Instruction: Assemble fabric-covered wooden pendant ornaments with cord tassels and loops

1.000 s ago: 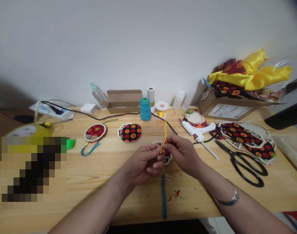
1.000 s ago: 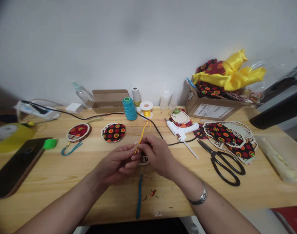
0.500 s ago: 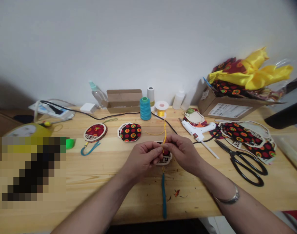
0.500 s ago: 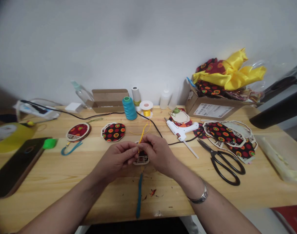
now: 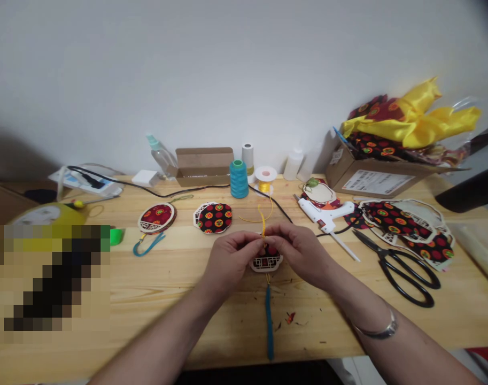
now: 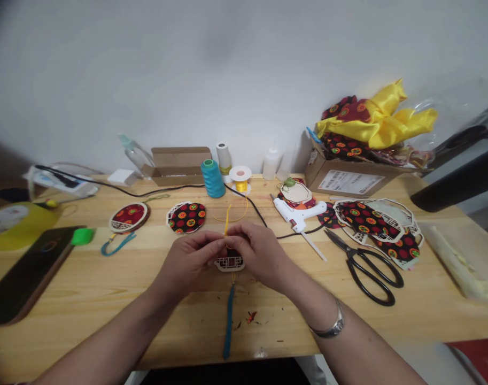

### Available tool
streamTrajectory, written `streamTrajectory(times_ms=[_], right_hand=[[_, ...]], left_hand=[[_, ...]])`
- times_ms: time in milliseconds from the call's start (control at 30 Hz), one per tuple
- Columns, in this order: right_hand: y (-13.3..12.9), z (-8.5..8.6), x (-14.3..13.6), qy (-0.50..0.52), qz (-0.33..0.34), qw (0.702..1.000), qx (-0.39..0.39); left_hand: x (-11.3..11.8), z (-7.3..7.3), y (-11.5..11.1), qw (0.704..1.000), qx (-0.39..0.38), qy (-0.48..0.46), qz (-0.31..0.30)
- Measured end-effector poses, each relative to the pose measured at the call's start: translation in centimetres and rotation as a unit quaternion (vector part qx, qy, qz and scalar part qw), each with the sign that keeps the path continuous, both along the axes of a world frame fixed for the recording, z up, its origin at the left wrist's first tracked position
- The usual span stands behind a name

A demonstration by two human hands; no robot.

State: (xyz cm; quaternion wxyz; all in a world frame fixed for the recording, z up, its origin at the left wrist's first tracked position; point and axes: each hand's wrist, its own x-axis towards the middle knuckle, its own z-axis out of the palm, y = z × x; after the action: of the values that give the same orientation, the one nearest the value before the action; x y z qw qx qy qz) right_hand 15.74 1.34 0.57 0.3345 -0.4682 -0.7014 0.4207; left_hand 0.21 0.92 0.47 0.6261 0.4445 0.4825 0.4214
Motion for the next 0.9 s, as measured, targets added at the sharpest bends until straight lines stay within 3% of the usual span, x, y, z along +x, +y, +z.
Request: streamTrajectory(times_ms=[200,467,700,900], right_hand=[[0.0,-0.2,0.1,-0.038,-0.03,0.999,0.003],[-0.7,-0.2,-0.3,-0.088,-0.083,0.98,0.161],[-1.7,-1.2,-0.7,-0.184,-0.08,0.907,0.371],[-1.7,-0.9,-0.6,-0.247,-0.06,0.853,0.455]], left_hand=[[-0.2,-0.3,0.3,0.999,-0.02,-0.04,0.022],[-0.2,-0.3,0.2,0.997,-0.036,-0.049,0.038],[-0.1,-0.6,0.2,0.995,-0.049,-0.074,0.042],[0.0,-0.6,0.2,0.986,-0.104,-0.127,0.025]])
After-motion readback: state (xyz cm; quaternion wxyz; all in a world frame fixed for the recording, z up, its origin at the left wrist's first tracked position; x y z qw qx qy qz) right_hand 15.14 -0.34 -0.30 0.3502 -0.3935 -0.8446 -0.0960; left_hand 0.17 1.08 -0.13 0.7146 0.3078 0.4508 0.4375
